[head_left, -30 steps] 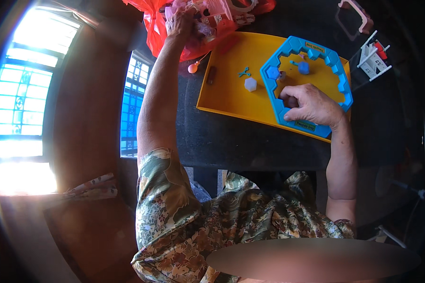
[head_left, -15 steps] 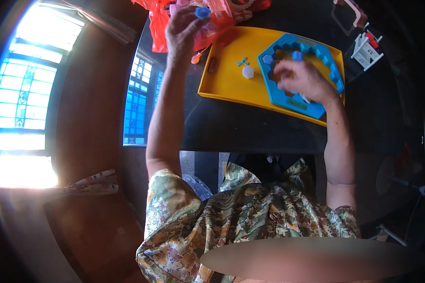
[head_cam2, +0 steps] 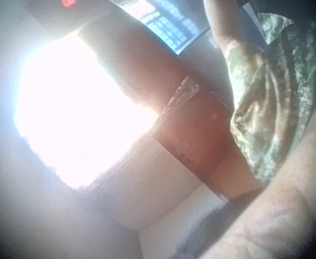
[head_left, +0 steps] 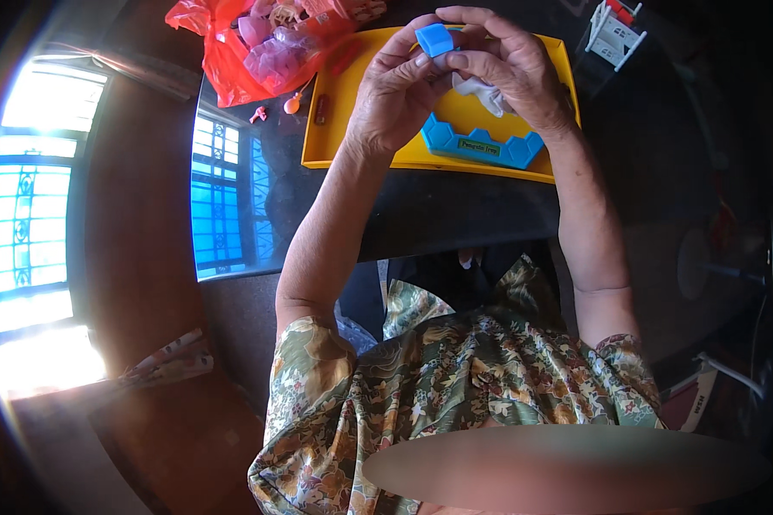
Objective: Assembling the hexagonal ice block pieces into the frame of a Penguin Trap board game.
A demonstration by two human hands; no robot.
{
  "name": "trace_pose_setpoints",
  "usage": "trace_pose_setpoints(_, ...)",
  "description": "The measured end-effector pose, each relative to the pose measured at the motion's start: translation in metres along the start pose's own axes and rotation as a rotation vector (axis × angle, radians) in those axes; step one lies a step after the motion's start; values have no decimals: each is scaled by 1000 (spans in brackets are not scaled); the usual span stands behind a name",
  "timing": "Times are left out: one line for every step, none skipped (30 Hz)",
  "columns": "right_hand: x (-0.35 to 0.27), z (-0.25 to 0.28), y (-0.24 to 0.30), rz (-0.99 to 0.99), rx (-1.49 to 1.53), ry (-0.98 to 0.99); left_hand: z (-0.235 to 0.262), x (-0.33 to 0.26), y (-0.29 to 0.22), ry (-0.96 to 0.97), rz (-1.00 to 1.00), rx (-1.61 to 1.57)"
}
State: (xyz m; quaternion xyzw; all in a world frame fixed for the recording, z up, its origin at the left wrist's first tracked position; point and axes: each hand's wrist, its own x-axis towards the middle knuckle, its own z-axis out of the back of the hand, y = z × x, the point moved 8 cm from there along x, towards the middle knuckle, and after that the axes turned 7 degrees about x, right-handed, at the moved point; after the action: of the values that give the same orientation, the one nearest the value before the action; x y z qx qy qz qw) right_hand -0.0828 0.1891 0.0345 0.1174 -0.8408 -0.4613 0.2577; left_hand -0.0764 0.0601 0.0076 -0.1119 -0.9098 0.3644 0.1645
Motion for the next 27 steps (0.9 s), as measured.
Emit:
trace_pose_setpoints(3,3,0,85,-186,38,-4,-3,1,0,6,-4)
trace_pose_setpoints(3,3,1,168,-373,77,-6,-7,0,-16,20,40)
trace_pose_setpoints(5,-1,-4,109,-237,94,-5,-10,-1,-39,29,84)
trace_pose_setpoints(3,-5,-4,101,-237,96,-4,-10,-1,-45,28,79)
trace_pose_setpoints(1,-6,-3,79,-226,56,-3,-11,-4,-67,-9,122)
trace_pose_setpoints(0,-7,-1,60,-216,19,-2,-12,-7,-86,-48,167)
trace_pose_setpoints(2,-3,-7,68,-195,35,7,-13,-6,-24,-24,203)
trace_pose_setpoints(3,-2,-10,63,-198,41,18,-11,-2,-28,-30,200)
trace_pose_setpoints(4,-2,-12,41,-137,61,21,-7,-6,-24,-103,258)
trace_pose_setpoints(6,-3,-14,19,-76,83,24,-6,-9,-21,-176,316)
trace_pose_setpoints(6,-1,-14,14,-81,89,28,-5,-8,-24,-184,312)
trace_pose_setpoints(6,5,-13,17,-136,67,25,-3,-12,-22,-252,441)
trace_pose_setpoints(7,9,-12,20,-191,46,21,-2,-17,-22,-320,570)
trace_pose_setpoints(7,12,-13,19,-198,50,20,-2,-17,-22,-327,565)
trace_pose_setpoints(7,12,-17,-7,-117,53,18,-3,-17,-30,-321,568)
trace_pose_setpoints(7,13,-19,-33,-36,56,16,-4,-17,-38,-315,571)
trace_pose_setpoints(7,14,-20,-34,-40,57,14,-4,-18,-38,-318,568)
trace_pose_setpoints(6,11,-19,-14,-2,74,11,-5,-22,-66,-333,544)
trace_pose_setpoints(6,8,-17,6,37,90,11,-6,-25,-95,-348,520)
trace_pose_setpoints(6,7,-16,4,36,92,13,-5,-23,-97,-350,518)
trace_pose_setpoints(6,6,-16,-3,44,86,16,-4,-23,-113,-347,511)
trace_pose_setpoints(5,5,-16,-9,51,80,19,-4,-22,-129,-343,503)
trace_pose_setpoints(5,5,-17,-11,52,82,20,-8,-21,-131,-344,503)
trace_pose_setpoints(5,8,-17,-11,19,68,13,-11,-20,-119,-293,496)
trace_pose_setpoints(4,10,-17,-11,-13,53,8,-13,-18,-107,-242,489)
trace_pose_setpoints(3,10,-17,-12,-14,50,6,-13,-17,-107,-240,487)
trace_pose_setpoints(3,9,-14,9,-33,18,6,-14,-17,-133,-242,480)
